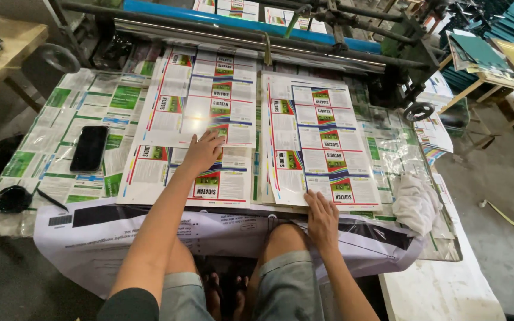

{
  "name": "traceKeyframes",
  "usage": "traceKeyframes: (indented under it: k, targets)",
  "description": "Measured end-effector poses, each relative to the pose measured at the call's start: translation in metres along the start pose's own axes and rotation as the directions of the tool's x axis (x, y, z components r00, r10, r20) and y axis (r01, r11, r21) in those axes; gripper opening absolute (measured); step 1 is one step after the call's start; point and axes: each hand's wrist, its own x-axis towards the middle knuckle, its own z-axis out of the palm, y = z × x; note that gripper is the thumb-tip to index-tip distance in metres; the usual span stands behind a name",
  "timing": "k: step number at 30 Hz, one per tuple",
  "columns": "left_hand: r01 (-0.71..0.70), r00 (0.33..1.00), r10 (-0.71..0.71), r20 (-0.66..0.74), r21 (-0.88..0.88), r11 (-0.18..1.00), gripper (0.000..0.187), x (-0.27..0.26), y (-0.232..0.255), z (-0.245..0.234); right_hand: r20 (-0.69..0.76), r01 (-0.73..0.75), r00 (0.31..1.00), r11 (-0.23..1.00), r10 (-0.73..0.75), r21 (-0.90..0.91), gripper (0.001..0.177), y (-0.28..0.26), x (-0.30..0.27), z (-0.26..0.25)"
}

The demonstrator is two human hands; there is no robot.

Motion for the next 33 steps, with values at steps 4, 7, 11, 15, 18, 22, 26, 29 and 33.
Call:
traceKeyframes:
  k: [4,7,11,15,18,22,26,29,33]
  targets:
    - [-0.013,1.000,0.013,0.017,0.001,1.000,0.042,0.022,-0.010,0.005,0.003,-0.001,1.000,1.000,0.001,-0.009,0.037,0.003,0.000,0.004]
    - [-0.031,0.999,0.030,0.034,0.043,0.999,0.048,0.031,-0.008,0.003,0.001,0.004,1.000,1.000,-0.004,-0.010,0.036,0.005,0.000,0.006]
    - [0.001,1.000,-0.002,0.018,0.093,0.996,0.058,0.014,0.005,0.008,0.009,0.029,1.000,0.999,-0.029,-0.038,0.041,0.010,-0.001,0.004]
    - [0.015,0.990,-0.034,0.137,0.142,0.990,0.067,-0.049,0.050,-0.022,-0.153,0.016,0.987,0.984,-0.044,-0.177,0.044,-0.010,0.005,-0.020]
    - [-0.030,0.984,-0.005,0.177,0.197,0.980,0.075,-0.112,0.071,-0.047,-0.088,-0.025,0.996,0.975,0.006,-0.219,0.047,-0.005,0.006,-0.007]
    - [0.051,0.967,-0.092,0.236,0.176,0.983,0.083,-0.159,0.084,-0.067,0.153,0.011,0.988,0.960,0.033,-0.278,0.059,0.006,-0.009,0.017]
    - [0.004,0.985,-0.020,0.170,0.096,0.995,0.077,-0.176,0.075,-0.066,0.240,0.020,0.970,0.974,0.035,-0.224,0.070,0.015,-0.004,0.027]
    - [0.008,0.992,-0.013,0.125,0.045,0.999,0.067,-0.173,0.064,-0.060,0.296,0.007,0.954,0.983,0.048,-0.183,0.072,0.023,0.019,0.033]
    - [0.014,0.995,-0.013,0.097,-0.013,1.000,0.055,-0.173,0.059,-0.057,0.383,-0.009,0.920,0.982,0.081,-0.187,0.073,0.035,0.057,0.045]
